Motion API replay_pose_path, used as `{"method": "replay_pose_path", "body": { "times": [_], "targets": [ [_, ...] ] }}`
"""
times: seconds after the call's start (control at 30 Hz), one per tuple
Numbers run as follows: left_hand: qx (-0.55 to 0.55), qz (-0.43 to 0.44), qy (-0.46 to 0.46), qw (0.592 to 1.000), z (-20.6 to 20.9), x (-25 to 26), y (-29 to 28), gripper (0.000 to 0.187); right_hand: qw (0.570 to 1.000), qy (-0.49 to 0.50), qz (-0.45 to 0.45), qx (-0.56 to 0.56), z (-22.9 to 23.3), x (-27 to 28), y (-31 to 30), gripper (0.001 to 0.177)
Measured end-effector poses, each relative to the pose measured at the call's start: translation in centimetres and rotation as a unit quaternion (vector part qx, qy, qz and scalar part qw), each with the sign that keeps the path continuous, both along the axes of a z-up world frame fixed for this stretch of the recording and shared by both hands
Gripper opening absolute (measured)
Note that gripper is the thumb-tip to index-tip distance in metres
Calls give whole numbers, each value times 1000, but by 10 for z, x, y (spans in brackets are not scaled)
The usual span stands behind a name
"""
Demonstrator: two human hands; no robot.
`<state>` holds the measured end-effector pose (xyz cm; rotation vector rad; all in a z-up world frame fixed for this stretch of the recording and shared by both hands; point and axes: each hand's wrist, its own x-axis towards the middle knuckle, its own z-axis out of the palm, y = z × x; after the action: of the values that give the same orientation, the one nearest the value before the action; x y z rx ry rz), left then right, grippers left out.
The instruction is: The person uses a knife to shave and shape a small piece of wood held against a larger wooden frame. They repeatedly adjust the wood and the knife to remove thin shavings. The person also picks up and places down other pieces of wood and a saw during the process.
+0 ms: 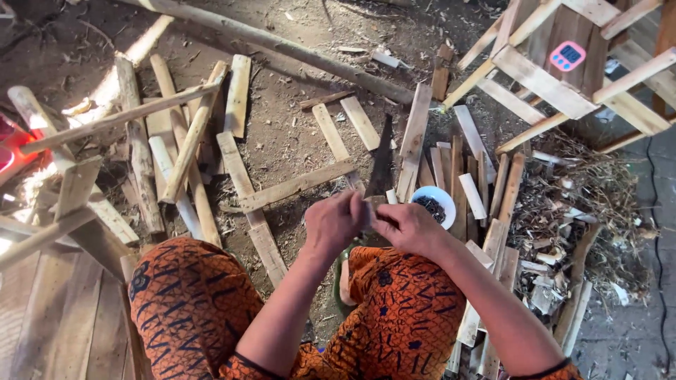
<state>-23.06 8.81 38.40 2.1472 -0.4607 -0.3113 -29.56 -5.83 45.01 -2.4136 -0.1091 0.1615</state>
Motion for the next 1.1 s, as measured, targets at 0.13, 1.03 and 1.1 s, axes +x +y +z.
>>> {"method": "replay_pose_path", "body": {
  "times": [0.13, 1.03, 1.1],
  "targets": [
    [-18, 37, -320, 947, -21, 4, 1, 37, 998, 40, 37, -28, 13, 6, -3, 29],
    [-27, 240, 299, 923, -131, 56, 12, 17, 913, 353, 204, 33, -199, 128, -44, 58],
    [97, 175, 352, 914, -171, 36, -7, 43, 848, 426, 200, 242, -244, 133, -25, 67]
  ]
}}
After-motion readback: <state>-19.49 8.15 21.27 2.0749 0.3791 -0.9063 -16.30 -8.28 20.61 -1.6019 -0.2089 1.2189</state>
